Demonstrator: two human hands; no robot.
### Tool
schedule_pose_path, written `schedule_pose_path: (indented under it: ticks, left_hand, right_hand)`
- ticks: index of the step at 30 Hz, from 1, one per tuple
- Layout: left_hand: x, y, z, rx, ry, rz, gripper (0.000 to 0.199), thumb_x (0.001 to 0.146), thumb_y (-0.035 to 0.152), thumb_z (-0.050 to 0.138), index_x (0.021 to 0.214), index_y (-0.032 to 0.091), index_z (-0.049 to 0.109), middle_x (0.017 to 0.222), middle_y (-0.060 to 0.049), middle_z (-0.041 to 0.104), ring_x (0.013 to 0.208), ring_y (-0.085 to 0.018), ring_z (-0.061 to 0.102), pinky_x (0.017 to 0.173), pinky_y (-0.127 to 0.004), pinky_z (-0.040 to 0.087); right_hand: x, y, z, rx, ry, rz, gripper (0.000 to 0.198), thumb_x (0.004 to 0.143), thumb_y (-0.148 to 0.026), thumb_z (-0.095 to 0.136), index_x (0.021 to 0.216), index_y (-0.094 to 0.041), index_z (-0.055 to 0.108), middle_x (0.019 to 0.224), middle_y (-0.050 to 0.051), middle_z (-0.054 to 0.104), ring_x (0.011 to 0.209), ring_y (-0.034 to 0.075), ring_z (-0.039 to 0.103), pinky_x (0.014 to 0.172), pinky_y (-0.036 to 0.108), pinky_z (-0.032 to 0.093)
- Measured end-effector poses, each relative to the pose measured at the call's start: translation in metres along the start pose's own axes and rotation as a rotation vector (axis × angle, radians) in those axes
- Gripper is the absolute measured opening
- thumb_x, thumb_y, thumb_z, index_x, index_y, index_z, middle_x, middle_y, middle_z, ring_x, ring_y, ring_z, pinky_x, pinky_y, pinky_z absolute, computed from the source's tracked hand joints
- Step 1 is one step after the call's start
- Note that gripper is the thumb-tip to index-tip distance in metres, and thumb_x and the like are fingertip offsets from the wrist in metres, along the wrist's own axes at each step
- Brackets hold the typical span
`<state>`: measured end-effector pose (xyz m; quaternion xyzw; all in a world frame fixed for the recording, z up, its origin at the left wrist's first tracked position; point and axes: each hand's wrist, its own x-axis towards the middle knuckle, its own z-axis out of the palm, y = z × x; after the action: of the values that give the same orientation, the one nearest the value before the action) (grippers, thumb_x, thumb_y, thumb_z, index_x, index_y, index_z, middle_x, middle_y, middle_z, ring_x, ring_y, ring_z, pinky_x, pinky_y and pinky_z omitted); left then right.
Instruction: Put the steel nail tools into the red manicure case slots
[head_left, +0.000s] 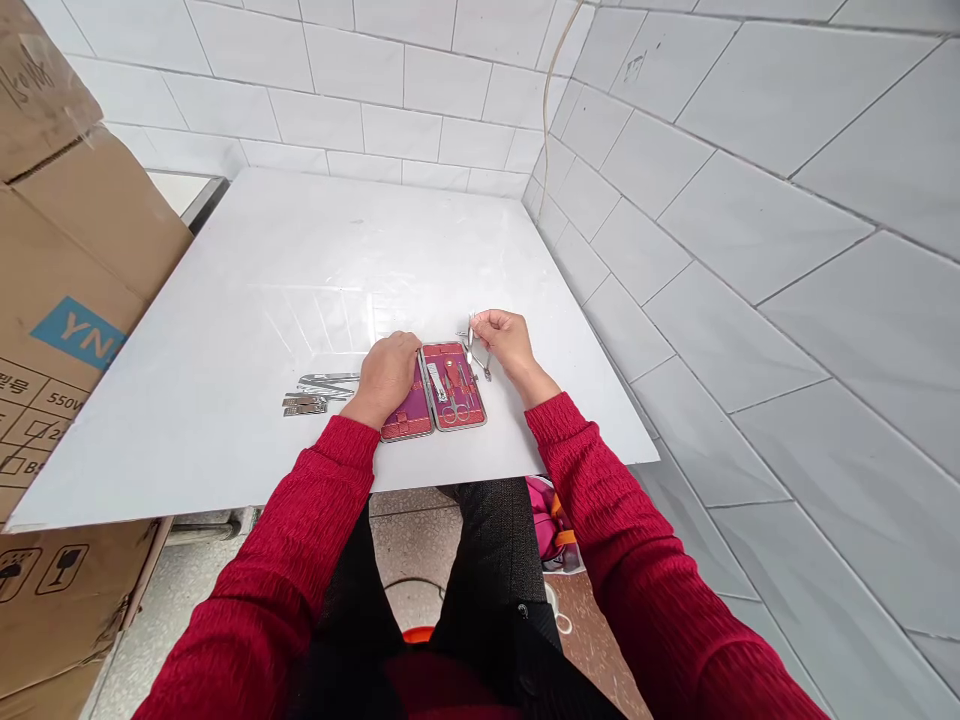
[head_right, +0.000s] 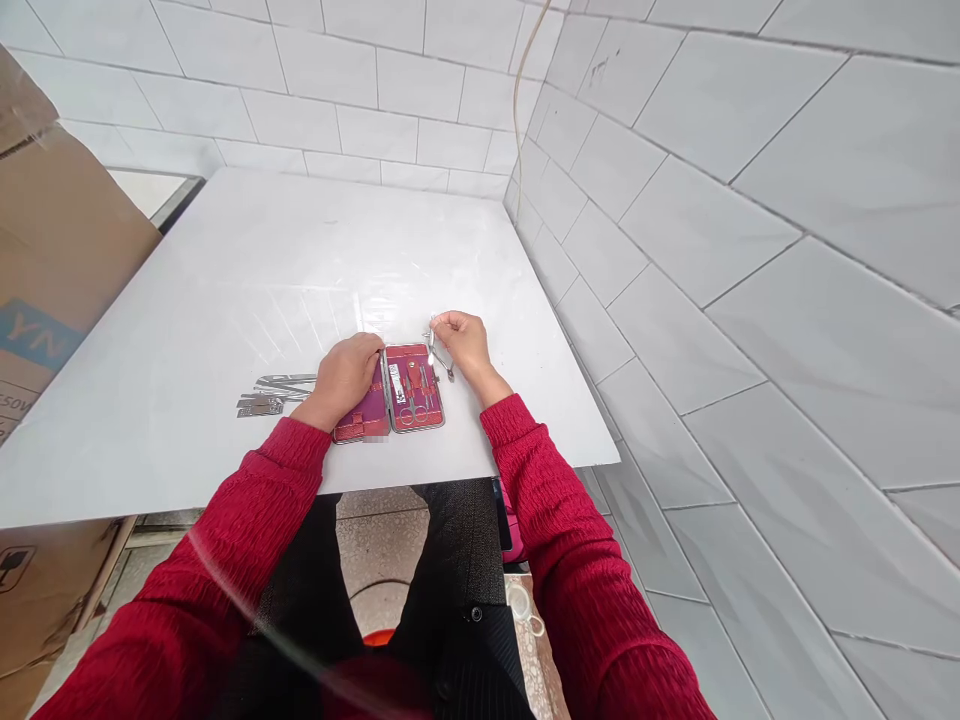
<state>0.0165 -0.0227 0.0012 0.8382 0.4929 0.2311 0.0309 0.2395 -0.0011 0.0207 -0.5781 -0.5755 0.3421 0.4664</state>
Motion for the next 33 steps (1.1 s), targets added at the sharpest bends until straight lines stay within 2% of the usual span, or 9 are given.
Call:
schedule_pose_path:
  ticks: [3,8,11,14,17,20,25,30,33]
  left_hand:
    - [0.000,0.000,0.001,0.001,0.004,-0.008,0.027,0.099,0.012,0.038,0.096,0.019,0.064,0.100,-0.009,0.068,0.096,-0.027,0.062,0.082,-0.038,0.048]
    - [0.000,0.000,0.001,0.005,0.001,-0.004,0.027,0.098,0.012,0.039,0.095,0.019,0.065,0.099,-0.010,0.069,0.096,-0.027,0.062,0.082,-0.039,0.048]
    - [0.000,0.000,0.001,0.007,0.003,-0.001,0.027,0.098,0.012,0.040,0.095,0.019,0.066,0.099,-0.010,0.069,0.096,-0.027,0.062,0.082,-0.039,0.048]
    - [-0.001,-0.001,0.002,0.010,0.016,0.001,0.027,0.098,0.013,0.040,0.095,0.019,0.066,0.100,-0.010,0.069,0.097,-0.027,0.062,0.082,-0.039,0.048]
    - [-0.001,-0.001,0.003,0.008,0.025,0.004,0.027,0.098,0.014,0.040,0.095,0.019,0.066,0.099,-0.009,0.069,0.096,-0.027,0.062,0.082,-0.039,0.048]
    - [-0.001,-0.002,0.003,0.007,0.022,-0.002,0.026,0.097,0.013,0.041,0.093,0.020,0.066,0.097,-0.009,0.069,0.095,-0.027,0.062,0.081,-0.039,0.047]
    - [-0.002,-0.001,0.004,0.014,0.028,-0.010,0.026,0.097,0.012,0.042,0.094,0.020,0.066,0.099,-0.009,0.069,0.097,-0.026,0.062,0.083,-0.039,0.047]
    - [-0.003,0.000,0.003,0.030,0.021,-0.026,0.026,0.097,0.012,0.042,0.096,0.020,0.067,0.101,-0.009,0.069,0.097,-0.027,0.063,0.084,-0.039,0.047]
    - [-0.004,0.001,0.002,0.032,0.022,-0.027,0.025,0.097,0.013,0.042,0.097,0.020,0.066,0.101,-0.009,0.069,0.097,-0.027,0.063,0.084,-0.040,0.047]
  right_hand:
    - [0.000,-0.005,-0.011,-0.282,0.074,-0.040,0.019,0.082,-0.031,0.060,0.067,-0.019,0.061,0.062,-0.003,0.057,0.060,0.012,0.049,0.061,0.025,0.037]
    - [-0.016,-0.007,-0.022,-0.734,-0.070,0.126,0.018,0.081,-0.022,0.062,0.063,-0.019,0.064,0.067,0.001,0.067,0.063,0.014,0.054,0.058,0.026,0.032]
    - [-0.027,-0.006,-0.022,-0.763,-0.023,0.125,0.016,0.086,-0.025,0.062,0.072,-0.019,0.068,0.073,0.001,0.071,0.064,0.014,0.056,0.057,0.025,0.032]
    - [-0.037,-0.014,-0.017,-0.726,-0.001,0.029,0.016,0.090,-0.026,0.060,0.079,-0.019,0.069,0.076,0.001,0.072,0.066,0.014,0.058,0.059,0.025,0.034]
    - [-0.052,-0.030,-0.002,-0.749,-0.124,-0.064,0.022,0.092,-0.029,0.061,0.073,-0.019,0.068,0.076,0.001,0.072,0.068,0.014,0.060,0.061,0.026,0.035]
    - [-0.068,-0.045,0.018,-0.856,-0.297,-0.074,0.029,0.093,-0.039,0.064,0.071,-0.020,0.068,0.076,0.001,0.073,0.070,0.015,0.062,0.061,0.026,0.034]
    - [-0.078,-0.055,0.038,-1.074,-0.370,-0.038,0.027,0.092,-0.041,0.063,0.078,-0.021,0.072,0.082,0.006,0.075,0.078,0.020,0.066,0.059,0.029,0.031]
    - [-0.082,-0.054,0.035,-1.088,-0.402,-0.021,0.019,0.085,-0.033,0.063,0.075,-0.019,0.072,0.080,0.006,0.074,0.075,0.019,0.064,0.057,0.029,0.029]
    - [-0.092,-0.049,0.020,-0.968,-0.418,-0.014,0.018,0.079,-0.032,0.066,0.067,-0.019,0.069,0.073,0.002,0.071,0.068,0.015,0.059,0.058,0.027,0.030]
